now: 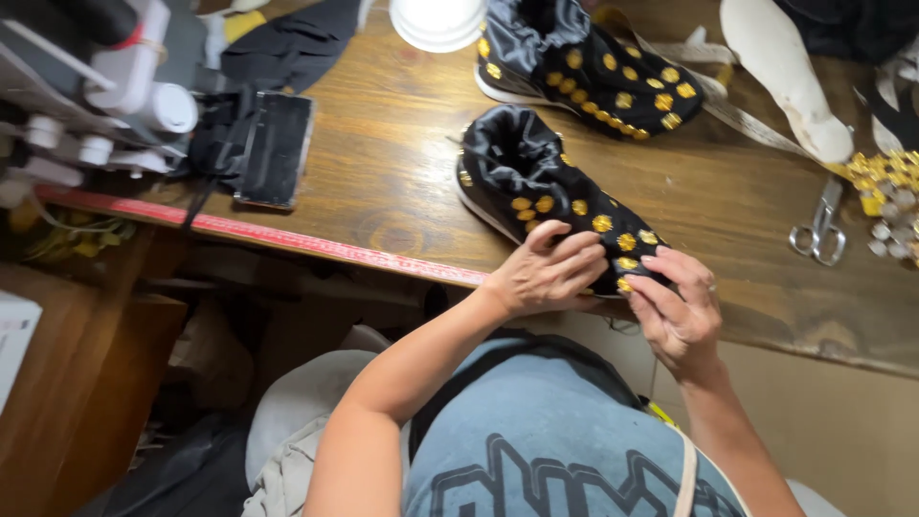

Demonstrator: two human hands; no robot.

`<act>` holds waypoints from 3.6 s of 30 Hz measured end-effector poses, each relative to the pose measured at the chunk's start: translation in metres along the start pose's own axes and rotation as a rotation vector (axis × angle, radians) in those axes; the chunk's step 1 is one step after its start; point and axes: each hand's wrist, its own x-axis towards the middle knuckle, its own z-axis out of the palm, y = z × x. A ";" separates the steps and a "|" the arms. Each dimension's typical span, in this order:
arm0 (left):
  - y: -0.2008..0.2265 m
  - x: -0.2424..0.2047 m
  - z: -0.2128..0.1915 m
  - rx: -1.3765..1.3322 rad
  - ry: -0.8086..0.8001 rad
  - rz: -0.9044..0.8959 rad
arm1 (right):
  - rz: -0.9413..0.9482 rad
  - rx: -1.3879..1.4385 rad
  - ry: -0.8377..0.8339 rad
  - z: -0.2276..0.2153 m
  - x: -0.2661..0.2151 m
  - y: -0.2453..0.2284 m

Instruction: Hand-sewing and finishing decorative fabric boots at a workbench

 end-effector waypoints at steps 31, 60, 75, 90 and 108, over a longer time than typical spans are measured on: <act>-0.052 0.038 -0.068 -0.386 -0.131 0.036 | 0.134 0.222 -0.052 0.026 0.026 -0.029; -0.005 -0.022 -0.144 -0.391 -0.174 -1.180 | -0.122 -0.220 -0.329 0.099 0.220 0.099; -0.070 -0.020 -0.157 -0.738 -0.264 -1.266 | 0.020 -0.558 -0.734 0.069 0.254 0.128; -0.130 -0.045 -0.129 -0.929 -0.330 -1.021 | 0.429 -0.238 -0.533 0.114 0.184 0.037; -0.049 -0.100 -0.162 -0.552 0.306 -1.197 | 0.435 -0.360 -1.513 0.120 0.278 0.013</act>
